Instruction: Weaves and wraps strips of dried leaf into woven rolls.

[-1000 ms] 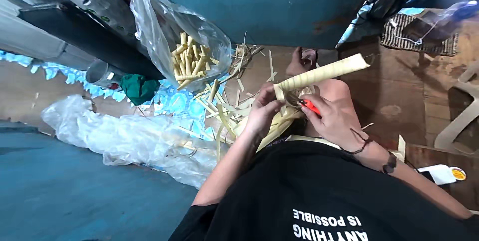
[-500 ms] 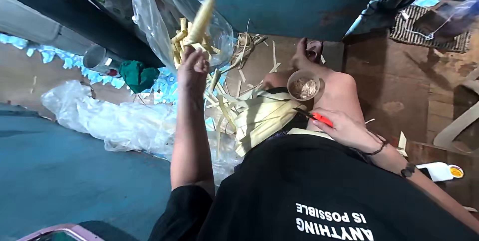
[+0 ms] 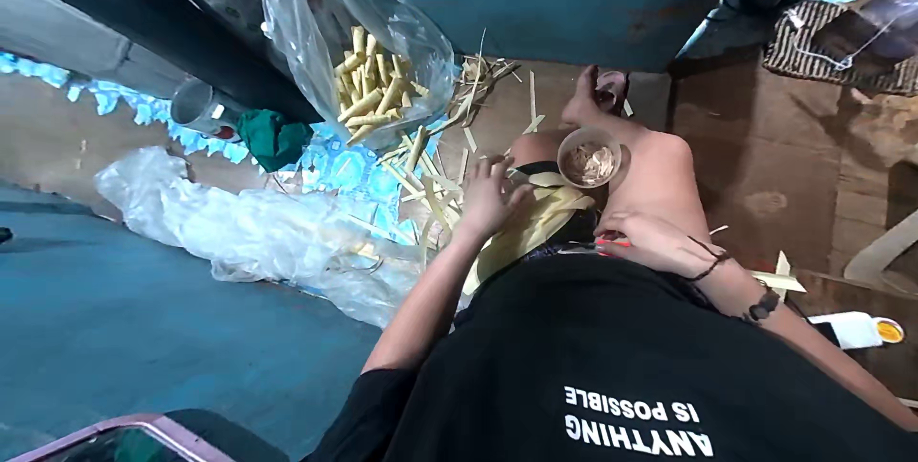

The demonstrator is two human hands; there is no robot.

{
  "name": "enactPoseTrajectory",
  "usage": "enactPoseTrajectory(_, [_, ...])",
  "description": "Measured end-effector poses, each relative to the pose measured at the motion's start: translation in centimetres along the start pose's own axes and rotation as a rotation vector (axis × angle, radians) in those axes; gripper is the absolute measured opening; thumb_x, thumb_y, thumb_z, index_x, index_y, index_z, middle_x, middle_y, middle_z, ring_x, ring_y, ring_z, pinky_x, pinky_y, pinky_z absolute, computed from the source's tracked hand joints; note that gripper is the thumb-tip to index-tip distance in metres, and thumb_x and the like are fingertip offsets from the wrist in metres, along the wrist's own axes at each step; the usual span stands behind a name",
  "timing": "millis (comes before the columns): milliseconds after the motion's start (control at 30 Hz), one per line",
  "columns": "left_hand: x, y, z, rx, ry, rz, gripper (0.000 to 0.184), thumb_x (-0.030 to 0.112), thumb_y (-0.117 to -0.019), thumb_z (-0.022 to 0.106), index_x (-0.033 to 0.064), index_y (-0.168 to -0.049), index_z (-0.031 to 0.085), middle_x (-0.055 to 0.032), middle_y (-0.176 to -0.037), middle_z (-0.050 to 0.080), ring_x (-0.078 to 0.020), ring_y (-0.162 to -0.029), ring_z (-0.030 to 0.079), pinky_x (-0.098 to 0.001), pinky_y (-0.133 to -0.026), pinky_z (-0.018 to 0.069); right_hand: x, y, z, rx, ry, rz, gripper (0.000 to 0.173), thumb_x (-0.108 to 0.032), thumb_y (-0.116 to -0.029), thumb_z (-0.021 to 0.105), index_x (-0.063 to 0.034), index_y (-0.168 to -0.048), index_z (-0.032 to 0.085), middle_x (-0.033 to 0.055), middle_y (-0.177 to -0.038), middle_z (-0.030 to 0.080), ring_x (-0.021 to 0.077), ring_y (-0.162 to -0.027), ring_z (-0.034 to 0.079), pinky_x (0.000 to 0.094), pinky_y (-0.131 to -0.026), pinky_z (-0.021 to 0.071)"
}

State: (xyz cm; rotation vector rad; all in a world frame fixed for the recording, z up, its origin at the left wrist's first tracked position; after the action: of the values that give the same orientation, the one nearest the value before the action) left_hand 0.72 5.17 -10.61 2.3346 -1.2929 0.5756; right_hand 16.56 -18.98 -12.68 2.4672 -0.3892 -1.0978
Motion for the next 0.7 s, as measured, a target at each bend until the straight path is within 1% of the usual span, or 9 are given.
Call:
enactPoseTrajectory(100, [1.5,-2.1,1.7,-0.088,-0.059,0.072,0.03,0.028,-0.0933,0.074,0.006,-0.114,0.074,-0.0175,-0.134,0.062,-0.0397,-0.132,0.051,-0.0638,-0.111,0.0343,-1.0,0.7,-1.0,0.148,-0.086,-0.032,0.035,-0.028,-0.1036,0.061,-0.0021,-0.125,0.068,0.0184,-0.117,0.069,0.0303,-0.105,0.069,0.0478,-0.097,0.0542])
enactPoseTrajectory(167, [3.3,-1.8,1.2,-0.083,0.016,0.206,0.02,0.017,-0.0954,0.071,0.0023,-0.108,0.072,-0.016,-0.11,0.071,-0.0337,-0.111,0.066,-0.0589,-0.106,0.0434,-2.2,1.5,-2.0,0.399,-0.109,-0.107,0.033,-0.028,-0.0979,0.07,-0.0047,-0.121,0.071,0.0156,-0.117,0.07,0.0282,-0.102,0.07,0.048,-0.091,0.0579])
enactPoseTrajectory(233, [5.8,-0.4,-0.1,-0.131,0.154,0.311,0.019,0.015,-0.0999,0.066,-0.0001,-0.111,0.067,-0.0127,-0.096,0.072,-0.025,-0.091,0.072,-0.0488,-0.09,0.0582,-3.7,2.0,-3.0,0.607,-0.041,-0.214,0.053,-0.037,-0.0874,0.078,-0.0095,-0.131,0.067,0.0124,-0.13,0.066,0.0277,-0.118,0.064,0.0484,-0.099,0.0541])
enactPoseTrajectory(367, [9.8,2.5,-3.5,-0.123,0.367,0.449,0.015,0.016,-0.0999,0.065,0.0023,-0.104,0.065,-0.0042,-0.075,0.064,-0.0116,-0.061,0.061,-0.0318,-0.059,0.0555,-7.3,1.4,-4.3,0.643,0.037,-0.416,0.085,-0.046,-0.0778,0.083,-0.0087,-0.148,0.053,0.0122,-0.138,0.062,0.0272,-0.131,0.056,0.0451,-0.114,0.0433])
enactPoseTrajectory(467, [9.4,4.2,-8.6,-0.017,0.386,0.439,0.015,0.02,-0.0971,0.068,0.0045,-0.096,0.069,0.0019,-0.065,0.06,-0.003,-0.05,0.051,-0.0213,-0.048,0.0465,-8.7,1.5,-5.1,0.668,-0.024,-0.459,0.066,-0.022,-0.0808,0.082,-0.0103,-0.142,0.059,0.0101,-0.119,0.072,0.0234,-0.103,0.071,0.0437,-0.091,0.0587])
enactPoseTrajectory(533, [6.8,4.9,-12.9,0.087,0.212,0.317,0.014,0.023,-0.0965,0.07,0.0085,-0.097,0.07,0.0021,-0.068,0.063,-0.0043,-0.052,0.055,-0.0229,-0.049,0.049,-8.4,2.9,-7.0,0.757,0.011,-0.408,0.059,-0.008,-0.0795,0.075,-0.0107,-0.138,0.063,0.0143,-0.105,0.073,0.0302,-0.082,0.072,0.052,-0.069,0.0591])
enactPoseTrajectory(600, [4.2,5.3,-16.1,0.249,-0.092,0.085,0.017,0.023,-0.0938,0.075,0.0069,-0.098,0.072,-0.0085,-0.073,0.065,-0.0217,-0.06,0.059,-0.043,-0.056,0.0506,-7.9,4.8,-9.2,0.82,0.162,-0.309,0.045,-0.004,-0.0893,0.064,-0.0092,-0.134,0.065,0.0162,-0.112,0.072,0.0338,-0.089,0.071,0.0534,-0.074,0.0587])
enactPoseTrajectory(667, [2.7,4.8,-16.8,0.407,-0.292,-0.083,0.03,0.023,-0.0901,0.078,0.0036,-0.112,0.072,-0.0231,-0.105,0.069,-0.0448,-0.1,0.064,-0.0709,-0.089,0.0435,-7.8,5.7,-10.0,0.801,0.269,-0.141,0.037,0.001,-0.0953,0.059,-0.0063,-0.131,0.067,0.0201,-0.12,0.07,0.0418,-0.101,0.07,0.0607,-0.082,0.0565])
enactPoseTrajectory(700, [2.9,4.6,-15.9,0.458,-0.306,-0.055,0.041,0.023,-0.0898,0.078,0.0033,-0.124,0.068,-0.0264,-0.126,0.063,-0.0497,-0.12,0.056,-0.0743,-0.103,0.0335,-8.3,5.7,-9.8,0.764,0.306,-0.06,0.034,0.001,-0.0965,0.06,-0.0056,-0.129,0.068,0.0205,-0.119,0.07,0.0433,-0.1,0.07,0.0627,-0.08,0.0565])
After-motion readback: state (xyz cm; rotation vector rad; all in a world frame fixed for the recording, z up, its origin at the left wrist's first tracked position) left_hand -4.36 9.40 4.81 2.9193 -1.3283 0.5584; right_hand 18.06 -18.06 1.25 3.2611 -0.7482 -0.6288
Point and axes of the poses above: each hand's wrist, its own y-axis away from the middle knuckle, its own z-axis out of the palm, x = y × z, the point moved 2 cm from there along -y, towards the middle knuckle
